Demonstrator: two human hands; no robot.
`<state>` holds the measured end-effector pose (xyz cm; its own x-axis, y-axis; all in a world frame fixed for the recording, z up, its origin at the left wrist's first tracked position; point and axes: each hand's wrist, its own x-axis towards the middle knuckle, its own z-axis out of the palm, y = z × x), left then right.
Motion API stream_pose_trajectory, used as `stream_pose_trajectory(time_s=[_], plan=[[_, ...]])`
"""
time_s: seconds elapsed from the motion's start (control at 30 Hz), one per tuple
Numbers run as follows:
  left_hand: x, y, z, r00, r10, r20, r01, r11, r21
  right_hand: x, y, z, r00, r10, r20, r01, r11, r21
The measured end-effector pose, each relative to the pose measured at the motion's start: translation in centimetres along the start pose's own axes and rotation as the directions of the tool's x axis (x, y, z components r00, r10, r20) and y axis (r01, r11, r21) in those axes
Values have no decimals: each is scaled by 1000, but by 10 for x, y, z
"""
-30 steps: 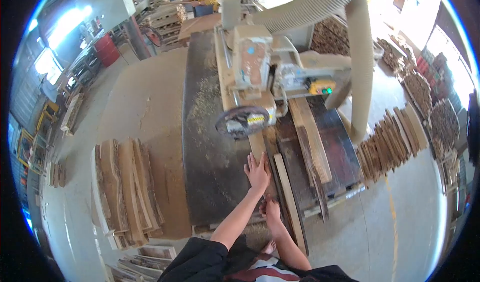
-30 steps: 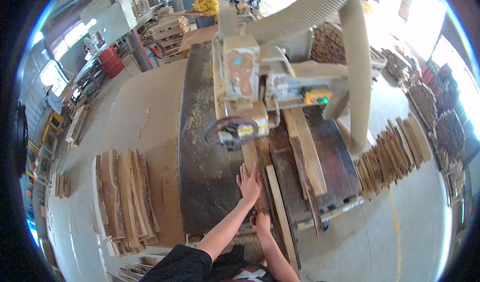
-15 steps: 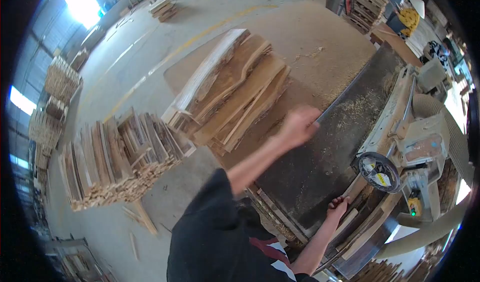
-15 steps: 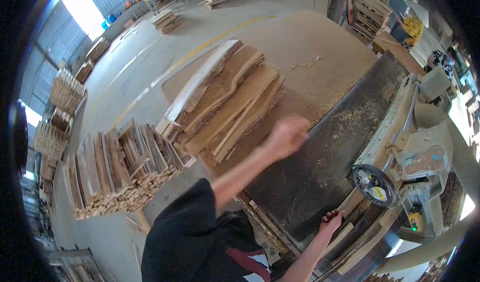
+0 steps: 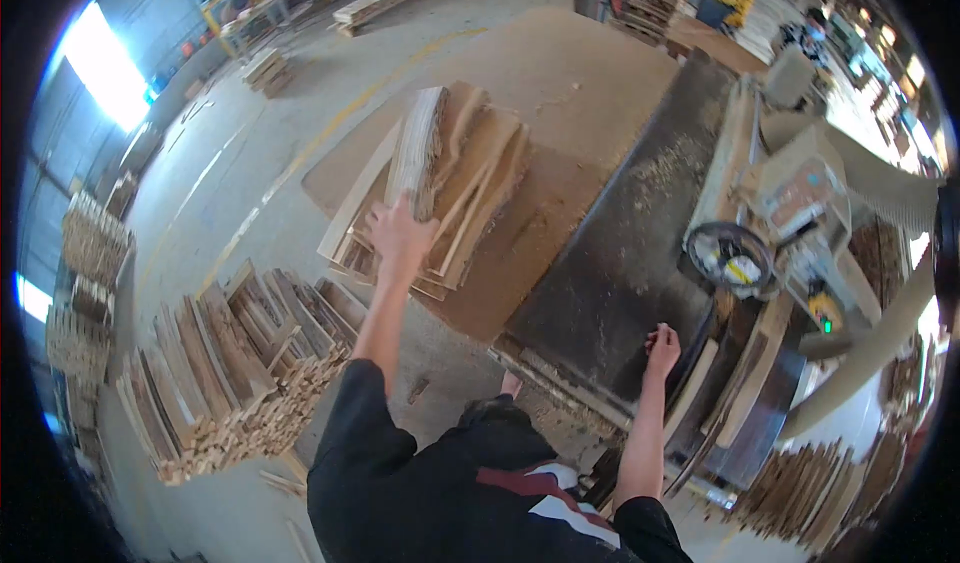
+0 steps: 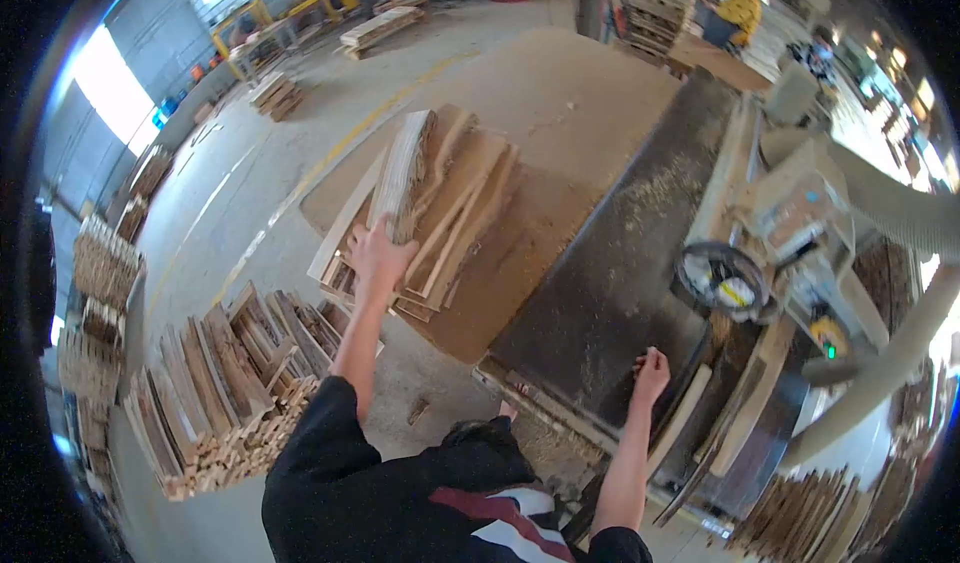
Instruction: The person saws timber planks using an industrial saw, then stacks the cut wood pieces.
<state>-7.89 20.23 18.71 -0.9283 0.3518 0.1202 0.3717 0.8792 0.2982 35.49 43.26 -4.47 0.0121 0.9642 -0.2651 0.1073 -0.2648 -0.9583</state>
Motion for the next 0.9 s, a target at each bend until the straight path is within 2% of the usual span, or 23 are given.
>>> stream_pose_trajectory(time_s=[0.07, 0.13, 0.17, 0.2, 0.23, 0.27, 0.3, 0.33, 0.37, 0.4, 0.43, 0.47, 0.5, 0.53, 0.57, 0.6, 0.63, 0.67, 0.7, 0.73, 0.8, 0.83, 0.9], plan=[[-53, 10, 8, 999, 50, -14, -50, 999, -5, -47, 13, -4, 995, 91, 39, -94, 993, 73], [-104, 12, 21, 987, 35, 154, 17, 947, -322, -101, 15, -3, 976, 177, 130, -188, 979, 77], [-124, 11, 42, 977, 82, 194, -20, 953, -302, -129, 13, -2, 953, 227, 200, -247, 966, 82], [-144, 7, 76, 945, 182, 270, 18, 800, -600, -155, 8, -3, 909, 266, 320, -302, 951, 70], [-169, 5, 97, 901, 282, 329, 121, 566, -815, -180, 5, -5, 849, 298, 436, -357, 932, 57], [-194, 23, 84, 797, 329, 506, 327, 469, -820, -203, 11, -3, 779, 313, 543, -413, 908, 69], [-212, 23, 119, 819, 384, 426, 164, 555, -815, -221, 17, -1, 700, 307, 644, -463, 882, 83], [-232, 18, 152, 824, 449, 345, -6, 616, -788, -241, 18, -2, 715, 339, 611, -501, 858, 111], [-256, 22, 160, 790, 473, 391, -4, 641, -767, -260, 15, -3, 645, 311, 698, -615, 754, 232], [-279, 29, 166, 804, 568, 177, -330, 673, -662, -272, 18, -7, 586, 246, 772, -706, 622, 338], [-295, 27, 170, 726, 687, -27, -616, 632, -471, -284, 31, -12, 606, 268, 749, -720, 585, 374], [-301, 25, 174, 693, 721, 11, -631, 614, -474, -291, 44, -17, 676, 384, 629, -682, 649, 337], [-306, 27, 179, 750, 632, 195, -295, 584, -756, -293, 57, -24, 730, 482, 485, -651, 706, 280], [-315, 24, 183, 723, 553, 415, 124, 488, -864, -293, 75, -38, 734, 504, 456, -661, 685, 308], [-325, 10, 186, 697, 557, 451, 137, 515, -846, -297, 96, -56, 714, 520, 470, -698, 586, 412], [-331, 2, 193, 596, 596, 538, 172, 560, -811, -299, 101, -67, 704, 517, 487, -710, 491, 505], [-332, -3, 199, 491, 624, 607, 197, 599, -776, -303, 104, -71, 706, 524, 477, -708, 484, 515], [-334, -5, 205, 385, 645, 660, 212, 634, -743, -303, 105, -74, 736, 544, 404, -675, 536, 508], [-335, -4, 206, 287, 596, 750, 223, 720, -657, -302, 102, -76, 764, 555, 330, -641, 587, 495], [-338, -5, 208, 282, 602, 747, 216, 719, -661, -302, 100, -77, 769, 551, 325, -634, 588, 502], [-346, -3, 206, 285, 491, 823, 443, 695, -567, -303, 94, -77, 805, 528, 270, -593, 725, 350], [-346, -1, 201, 274, 498, 823, 432, 701, -567, -308, 89, -76, 809, 527, 261, -588, 723, 364], [-342, 9, 197, 287, 630, 722, 296, 658, -692, -305, 81, -74, 806, 551, 217, -591, 735, 331]])
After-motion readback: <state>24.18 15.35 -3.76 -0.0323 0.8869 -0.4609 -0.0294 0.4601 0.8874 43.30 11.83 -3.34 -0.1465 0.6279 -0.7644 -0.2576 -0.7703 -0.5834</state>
